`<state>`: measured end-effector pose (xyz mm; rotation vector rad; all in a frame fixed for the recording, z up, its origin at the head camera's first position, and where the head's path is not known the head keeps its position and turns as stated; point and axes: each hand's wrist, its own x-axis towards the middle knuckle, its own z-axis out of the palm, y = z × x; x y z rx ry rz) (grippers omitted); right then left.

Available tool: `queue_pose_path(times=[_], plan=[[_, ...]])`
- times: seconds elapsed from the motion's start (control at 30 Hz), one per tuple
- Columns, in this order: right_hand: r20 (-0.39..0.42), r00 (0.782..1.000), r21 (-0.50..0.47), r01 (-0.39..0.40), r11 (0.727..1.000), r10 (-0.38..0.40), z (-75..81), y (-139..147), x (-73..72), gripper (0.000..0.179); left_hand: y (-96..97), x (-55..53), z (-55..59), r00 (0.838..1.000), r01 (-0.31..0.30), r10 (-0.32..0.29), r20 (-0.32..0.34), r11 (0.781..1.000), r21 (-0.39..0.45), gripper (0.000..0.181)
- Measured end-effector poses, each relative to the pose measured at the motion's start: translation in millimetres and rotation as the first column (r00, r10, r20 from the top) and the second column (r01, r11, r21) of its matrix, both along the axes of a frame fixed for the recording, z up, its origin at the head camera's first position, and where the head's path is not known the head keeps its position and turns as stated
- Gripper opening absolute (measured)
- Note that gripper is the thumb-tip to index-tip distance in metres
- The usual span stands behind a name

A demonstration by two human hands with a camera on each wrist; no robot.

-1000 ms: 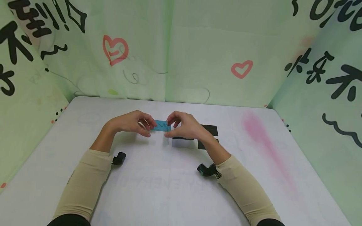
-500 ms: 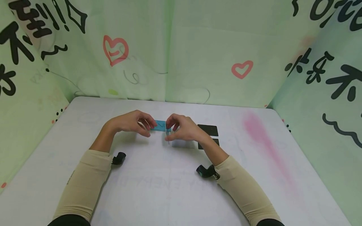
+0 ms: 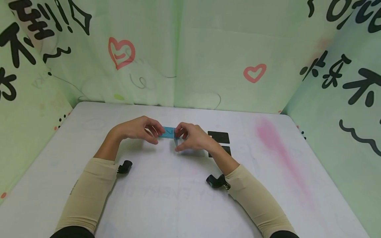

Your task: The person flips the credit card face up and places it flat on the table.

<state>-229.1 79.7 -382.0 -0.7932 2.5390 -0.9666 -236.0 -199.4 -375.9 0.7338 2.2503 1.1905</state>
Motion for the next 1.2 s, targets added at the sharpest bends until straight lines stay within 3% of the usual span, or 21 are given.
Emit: queue_pose_path(times=[0.43,0.93,1.2], plan=[[-0.066,0.997,0.013,-0.038,0.999,0.038,-0.5,-4.5,2.1,0.052,-1.0,1.4,0.6,1.0,-0.01,0.01,0.004,1.0,-0.002,0.046],[-0.078,0.996,0.057,0.037,0.998,-0.032,0.9,-9.1,6.9,0.049,1.7,2.3,1.3,1.0,-0.017,0.017,-0.007,1.0,-0.025,0.048],[-0.113,0.993,0.054,0.048,0.997,-0.042,1.8,-12.6,11.2,0.049,5.5,2.1,2.9,0.998,-0.007,0.003,-0.063,0.998,-0.062,0.048]])
